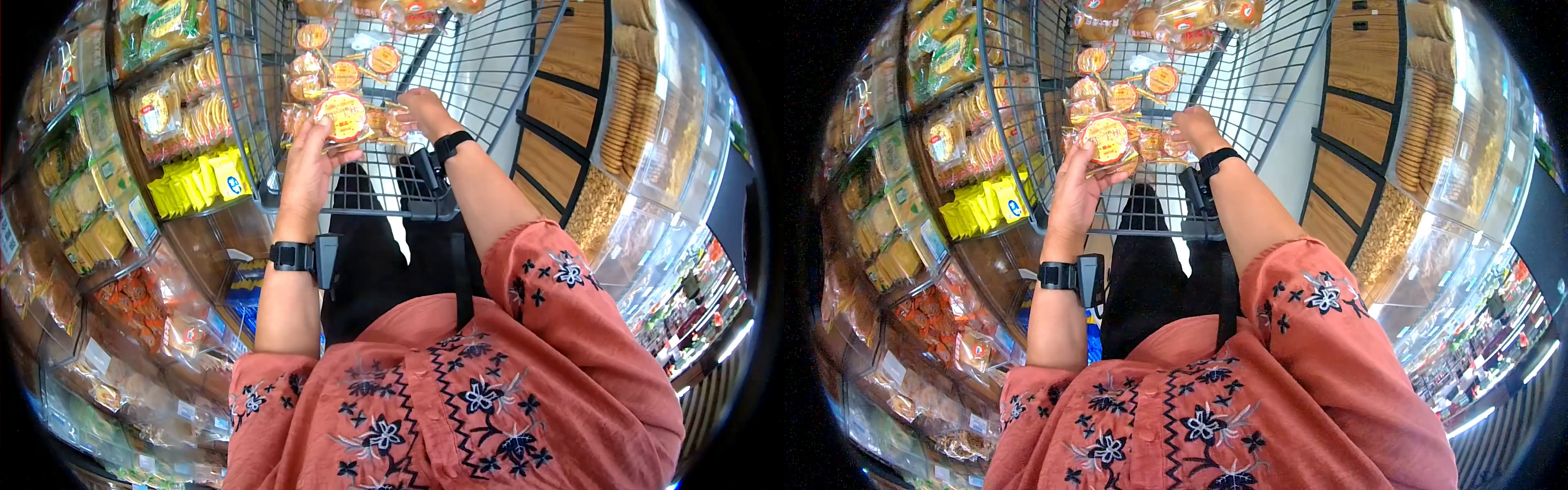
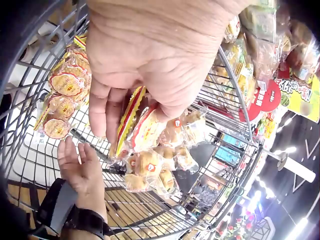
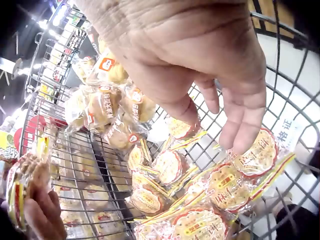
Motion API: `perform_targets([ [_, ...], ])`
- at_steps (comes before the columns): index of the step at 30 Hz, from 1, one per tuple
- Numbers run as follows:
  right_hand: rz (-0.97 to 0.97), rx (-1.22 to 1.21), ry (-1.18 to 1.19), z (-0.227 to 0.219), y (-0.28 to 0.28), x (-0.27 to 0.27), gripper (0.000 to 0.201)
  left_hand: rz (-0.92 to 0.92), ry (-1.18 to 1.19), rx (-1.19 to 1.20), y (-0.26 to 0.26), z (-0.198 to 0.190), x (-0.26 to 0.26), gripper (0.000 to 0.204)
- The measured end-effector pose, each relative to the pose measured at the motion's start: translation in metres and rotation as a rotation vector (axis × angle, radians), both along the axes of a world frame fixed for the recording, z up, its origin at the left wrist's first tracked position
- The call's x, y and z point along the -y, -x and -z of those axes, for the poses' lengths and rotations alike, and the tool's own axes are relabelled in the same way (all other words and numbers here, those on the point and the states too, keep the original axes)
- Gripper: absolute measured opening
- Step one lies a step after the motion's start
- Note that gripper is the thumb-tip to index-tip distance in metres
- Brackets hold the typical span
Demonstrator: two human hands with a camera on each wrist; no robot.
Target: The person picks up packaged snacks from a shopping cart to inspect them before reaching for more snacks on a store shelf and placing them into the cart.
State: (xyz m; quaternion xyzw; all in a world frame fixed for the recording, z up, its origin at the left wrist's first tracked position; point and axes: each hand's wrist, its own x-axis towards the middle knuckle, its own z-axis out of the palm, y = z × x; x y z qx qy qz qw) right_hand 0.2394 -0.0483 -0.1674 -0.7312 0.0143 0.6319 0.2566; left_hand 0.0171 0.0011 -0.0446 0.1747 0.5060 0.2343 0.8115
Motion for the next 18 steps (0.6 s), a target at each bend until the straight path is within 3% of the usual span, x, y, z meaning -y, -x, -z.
perform_targets([
  [3,0.123,-0.183,-0.144,-0.017,0.009,-0.008,0.038,0.022,0.017,0.001,0.007,0.004,-0.004,0.050],
  [7,0.032,-0.332,-0.378,-0.066,0.022,-0.035,0.052,0.207,-0.061,-0.141,0.009,0.008,-0.010,0.058],
  [11,-0.302,-0.286,-0.483,-0.097,0.027,-0.049,0.049,0.496,-0.202,-0.268,0.010,0.003,-0.020,0.061],
  [14,-0.185,-0.334,-0.415,-0.097,0.028,-0.049,0.037,0.349,-0.203,-0.355,0.012,0.013,-0.021,0.057],
  [17,0.010,-0.398,-0.407,-0.078,0.027,-0.042,0.028,-0.052,-0.104,-0.187,0.011,0.021,-0.021,0.053],
  [18,0.088,-0.433,-0.397,-0.078,0.028,-0.040,0.026,-0.081,-0.083,-0.152,0.007,0.010,-0.022,0.048],
])
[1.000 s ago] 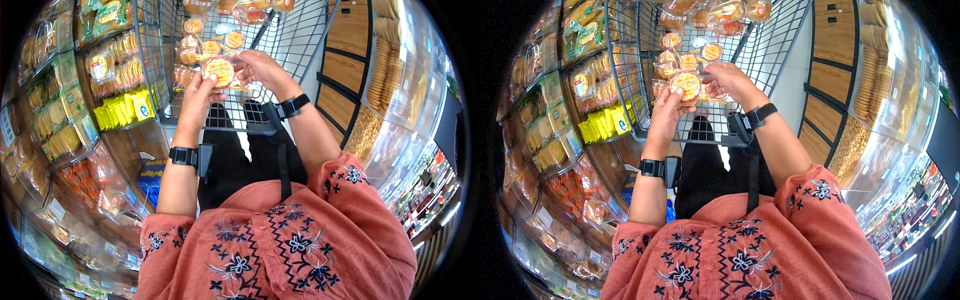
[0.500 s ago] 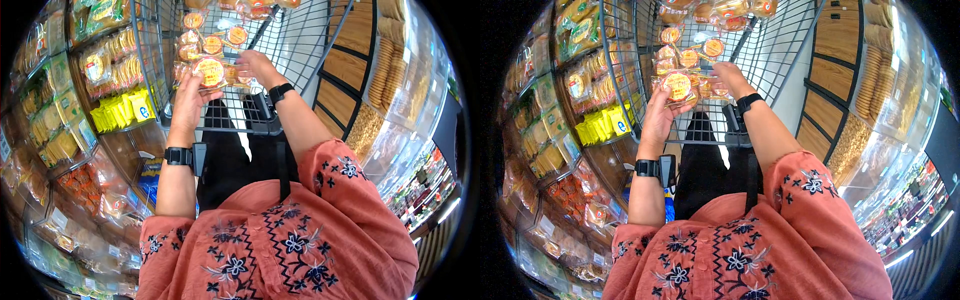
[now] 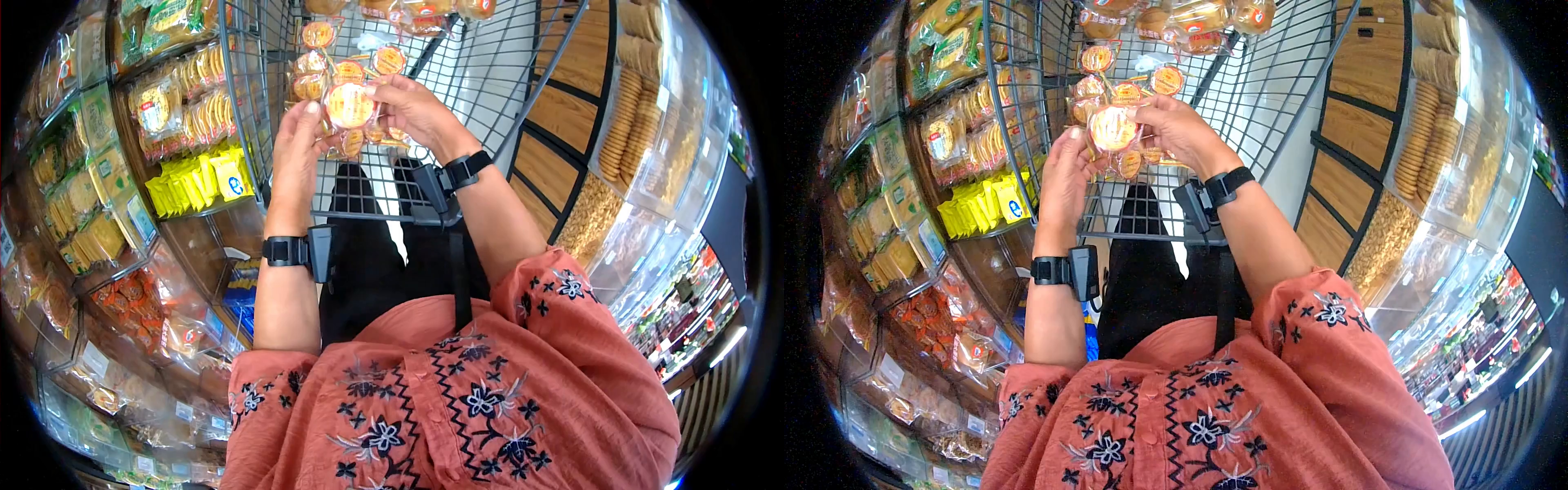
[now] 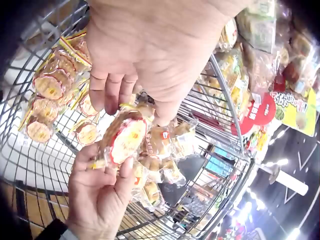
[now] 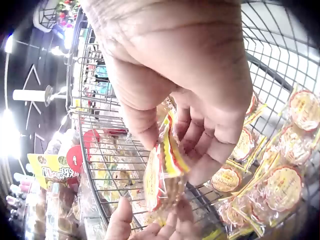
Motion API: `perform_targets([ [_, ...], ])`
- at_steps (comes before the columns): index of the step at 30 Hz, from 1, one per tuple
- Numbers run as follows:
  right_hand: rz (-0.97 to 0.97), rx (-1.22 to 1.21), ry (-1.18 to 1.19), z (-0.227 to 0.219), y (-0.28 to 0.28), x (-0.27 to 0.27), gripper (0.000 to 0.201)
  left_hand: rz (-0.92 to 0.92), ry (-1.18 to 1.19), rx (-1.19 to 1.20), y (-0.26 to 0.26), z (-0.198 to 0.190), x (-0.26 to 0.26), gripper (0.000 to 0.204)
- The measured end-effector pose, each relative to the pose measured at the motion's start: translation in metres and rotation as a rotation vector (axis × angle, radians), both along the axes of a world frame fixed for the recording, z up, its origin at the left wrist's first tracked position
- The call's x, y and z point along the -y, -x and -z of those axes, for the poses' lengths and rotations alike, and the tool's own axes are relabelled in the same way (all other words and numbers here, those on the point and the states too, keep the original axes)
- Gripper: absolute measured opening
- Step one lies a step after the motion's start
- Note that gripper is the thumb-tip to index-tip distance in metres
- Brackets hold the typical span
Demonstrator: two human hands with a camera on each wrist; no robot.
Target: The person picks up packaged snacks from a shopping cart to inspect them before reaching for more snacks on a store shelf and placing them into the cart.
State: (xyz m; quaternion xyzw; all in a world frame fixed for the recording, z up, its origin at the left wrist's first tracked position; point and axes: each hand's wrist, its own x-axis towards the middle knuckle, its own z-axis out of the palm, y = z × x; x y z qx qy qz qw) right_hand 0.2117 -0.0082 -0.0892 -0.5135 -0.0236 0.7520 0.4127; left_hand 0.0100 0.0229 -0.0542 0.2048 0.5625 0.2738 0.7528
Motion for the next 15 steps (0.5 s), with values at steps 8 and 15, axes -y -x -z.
perform_targets([
  [8,-0.040,0.009,0.069,0.008,0.001,0.014,0.036,-0.074,0.023,0.119,-0.015,0.020,0.009,0.033],
  [15,-0.361,0.834,0.178,0.117,-0.037,0.035,0.041,-0.037,0.065,0.036,-0.002,0.016,0.002,0.033],
])
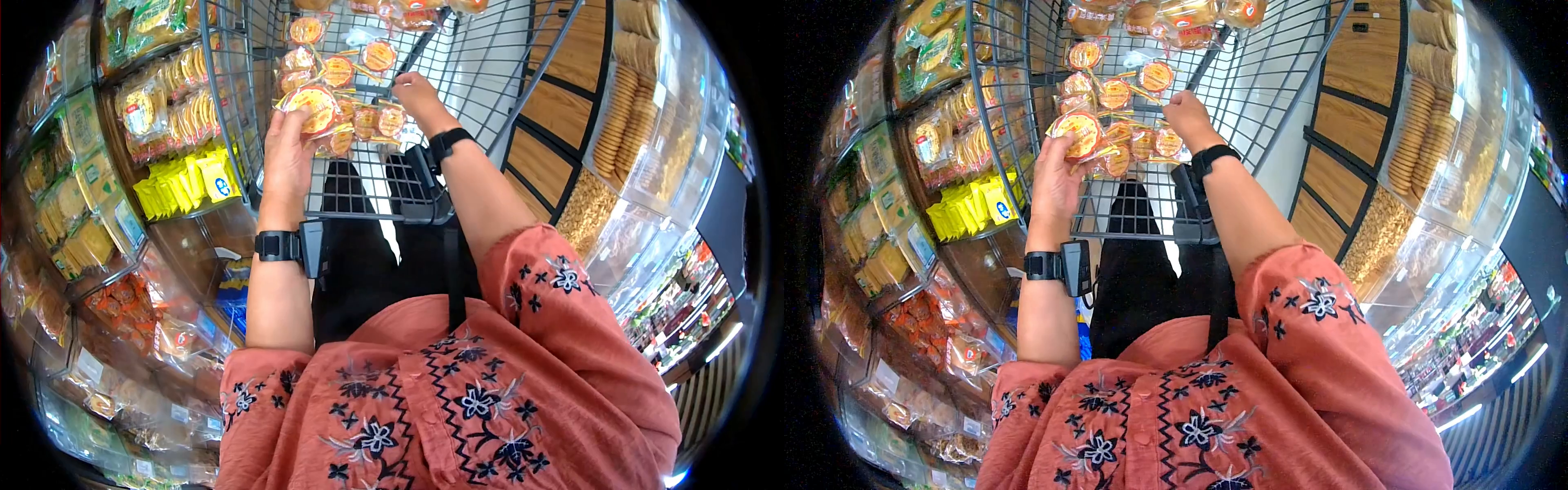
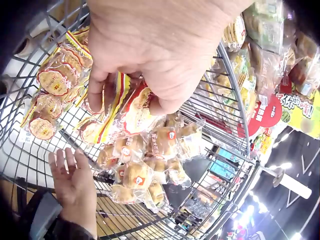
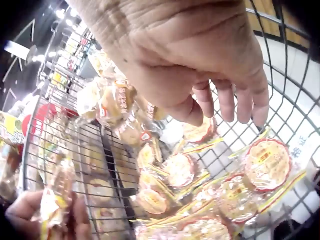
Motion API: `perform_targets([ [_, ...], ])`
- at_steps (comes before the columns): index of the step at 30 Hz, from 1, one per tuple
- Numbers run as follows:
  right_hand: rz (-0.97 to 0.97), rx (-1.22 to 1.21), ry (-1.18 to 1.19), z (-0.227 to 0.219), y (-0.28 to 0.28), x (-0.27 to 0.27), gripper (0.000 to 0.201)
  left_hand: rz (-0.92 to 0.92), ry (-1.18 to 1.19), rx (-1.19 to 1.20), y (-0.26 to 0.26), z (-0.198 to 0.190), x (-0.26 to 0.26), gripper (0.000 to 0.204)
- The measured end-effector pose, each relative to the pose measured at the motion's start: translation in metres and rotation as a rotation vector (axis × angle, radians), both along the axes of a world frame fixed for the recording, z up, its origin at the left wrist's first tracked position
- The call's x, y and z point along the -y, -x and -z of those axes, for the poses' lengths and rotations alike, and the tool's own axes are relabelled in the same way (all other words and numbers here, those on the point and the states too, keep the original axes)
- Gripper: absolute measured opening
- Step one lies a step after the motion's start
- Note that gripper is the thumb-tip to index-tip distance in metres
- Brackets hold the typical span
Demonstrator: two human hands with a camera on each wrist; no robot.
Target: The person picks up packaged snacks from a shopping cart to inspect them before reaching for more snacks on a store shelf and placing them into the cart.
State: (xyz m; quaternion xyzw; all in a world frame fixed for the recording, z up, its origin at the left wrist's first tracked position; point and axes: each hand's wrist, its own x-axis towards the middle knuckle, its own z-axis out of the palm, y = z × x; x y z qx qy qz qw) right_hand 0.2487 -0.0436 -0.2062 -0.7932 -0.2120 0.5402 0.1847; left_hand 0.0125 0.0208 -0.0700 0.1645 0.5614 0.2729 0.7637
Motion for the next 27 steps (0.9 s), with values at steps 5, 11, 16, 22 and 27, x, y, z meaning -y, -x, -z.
perform_targets([
  [5,-0.437,0.188,0.193,0.013,0.011,0.004,0.047,0.018,0.049,0.008,0.002,-0.005,0.002,0.033],
  [11,-0.663,0.338,0.277,-0.009,0.029,0.009,0.042,0.067,0.056,0.024,0.003,-0.008,0.008,0.036],
  [16,-0.828,0.358,0.335,-0.017,0.028,0.002,0.043,0.079,0.047,0.026,0.003,-0.010,0.010,0.036],
  [22,-0.912,0.259,0.247,-0.025,0.026,0.004,0.040,0.053,0.036,0.036,0.000,-0.019,0.011,0.035],
  [27,-0.911,0.294,0.129,-0.070,0.030,-0.002,0.040,0.042,-0.002,0.049,0.001,-0.028,0.015,0.038],
])
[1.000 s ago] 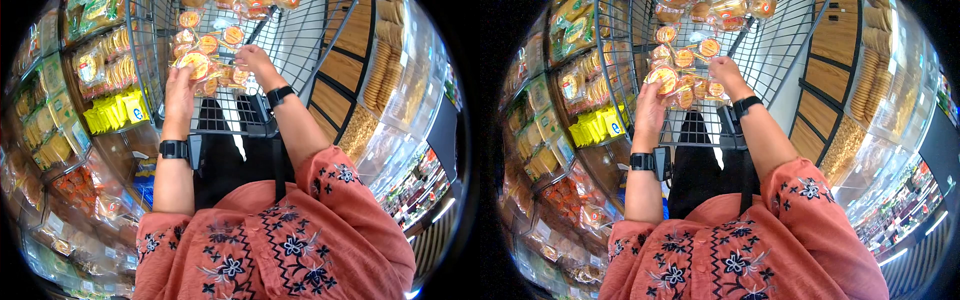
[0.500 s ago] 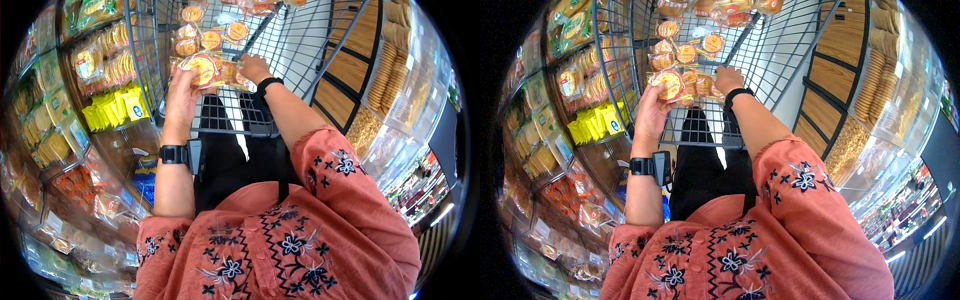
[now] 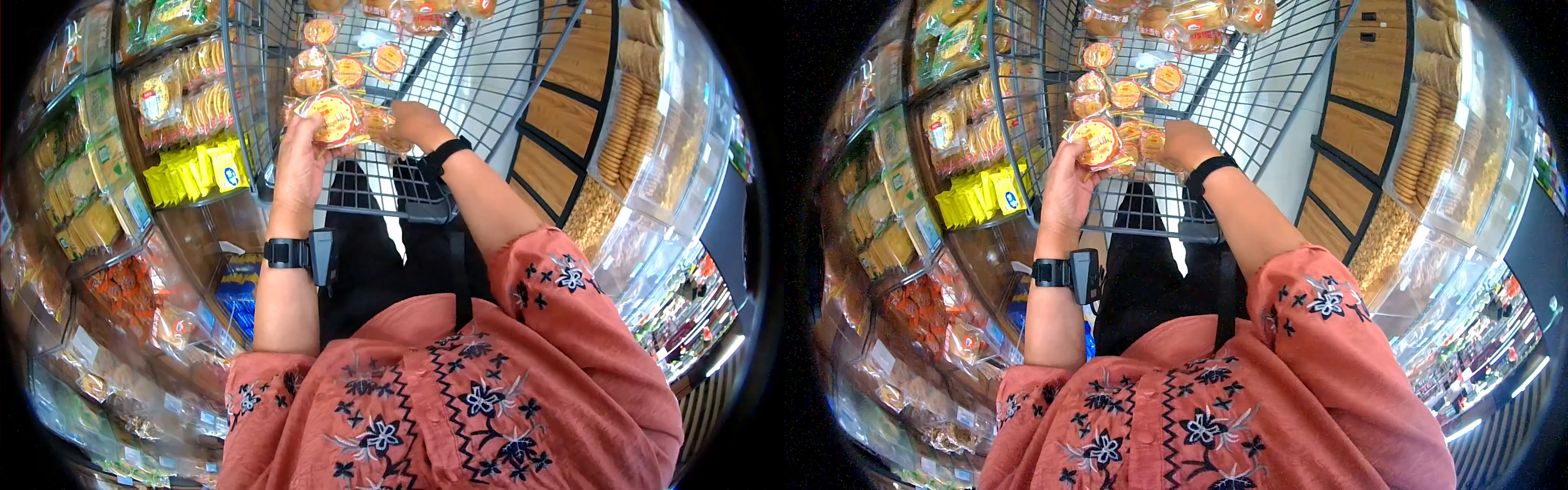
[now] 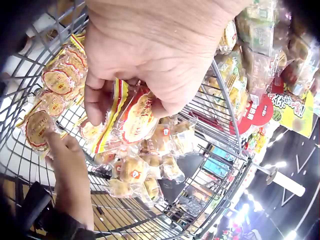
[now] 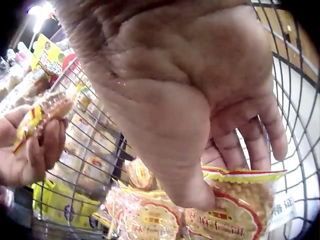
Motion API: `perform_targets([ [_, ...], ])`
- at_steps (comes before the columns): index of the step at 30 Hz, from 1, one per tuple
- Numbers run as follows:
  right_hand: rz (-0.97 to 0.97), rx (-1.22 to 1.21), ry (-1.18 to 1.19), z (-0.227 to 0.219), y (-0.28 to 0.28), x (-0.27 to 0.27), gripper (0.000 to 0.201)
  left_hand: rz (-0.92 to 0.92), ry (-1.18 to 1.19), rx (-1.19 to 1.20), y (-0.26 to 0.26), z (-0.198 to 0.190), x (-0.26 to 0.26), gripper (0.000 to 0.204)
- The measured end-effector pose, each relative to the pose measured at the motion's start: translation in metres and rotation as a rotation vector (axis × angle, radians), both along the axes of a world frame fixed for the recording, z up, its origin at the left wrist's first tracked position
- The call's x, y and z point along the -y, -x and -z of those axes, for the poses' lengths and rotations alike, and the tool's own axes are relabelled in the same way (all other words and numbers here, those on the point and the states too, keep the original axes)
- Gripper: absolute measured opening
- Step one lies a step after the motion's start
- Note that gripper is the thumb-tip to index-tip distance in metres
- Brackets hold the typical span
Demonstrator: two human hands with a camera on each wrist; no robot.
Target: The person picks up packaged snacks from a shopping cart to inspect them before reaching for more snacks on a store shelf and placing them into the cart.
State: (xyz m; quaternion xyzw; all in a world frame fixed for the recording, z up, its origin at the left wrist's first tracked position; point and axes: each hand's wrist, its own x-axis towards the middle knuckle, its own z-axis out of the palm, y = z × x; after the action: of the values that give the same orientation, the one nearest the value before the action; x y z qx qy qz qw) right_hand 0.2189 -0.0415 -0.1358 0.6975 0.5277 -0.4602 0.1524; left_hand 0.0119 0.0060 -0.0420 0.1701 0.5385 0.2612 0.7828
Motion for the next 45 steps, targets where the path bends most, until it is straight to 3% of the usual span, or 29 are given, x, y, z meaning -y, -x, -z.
perform_targets([
  [2,0.021,-0.073,-0.168,0.004,-0.010,0.005,0.043,-0.008,-0.005,0.003,0.001,-0.004,0.001,0.040],
  [5,0.371,-0.421,-0.200,-0.006,-0.032,0.004,0.045,-0.046,-0.006,-0.003,0.001,-0.010,0.004,0.040],
  [6,0.532,-0.461,-0.124,-0.037,-0.033,-0.004,0.035,-0.061,-0.005,-0.004,0.000,-0.011,0.004,0.040],
  [7,0.724,-0.570,-0.100,-0.051,-0.034,-0.006,0.039,-0.067,-0.020,-0.001,-0.001,-0.013,0.005,0.039],
  [12,1.186,-0.879,-0.099,-0.093,-0.036,-0.008,0.040,-0.115,-0.074,-0.001,-0.002,-0.010,0.015,0.036],
  [23,1.359,-1.267,0.006,-0.088,-0.028,0.020,0.032,-0.138,-0.091,0.028,-0.013,0.001,0.033,0.040],
  [45,1.376,-1.236,0.009,-0.093,-0.015,0.027,0.031,-0.158,-0.024,0.093,-0.017,0.001,0.033,0.045],
])
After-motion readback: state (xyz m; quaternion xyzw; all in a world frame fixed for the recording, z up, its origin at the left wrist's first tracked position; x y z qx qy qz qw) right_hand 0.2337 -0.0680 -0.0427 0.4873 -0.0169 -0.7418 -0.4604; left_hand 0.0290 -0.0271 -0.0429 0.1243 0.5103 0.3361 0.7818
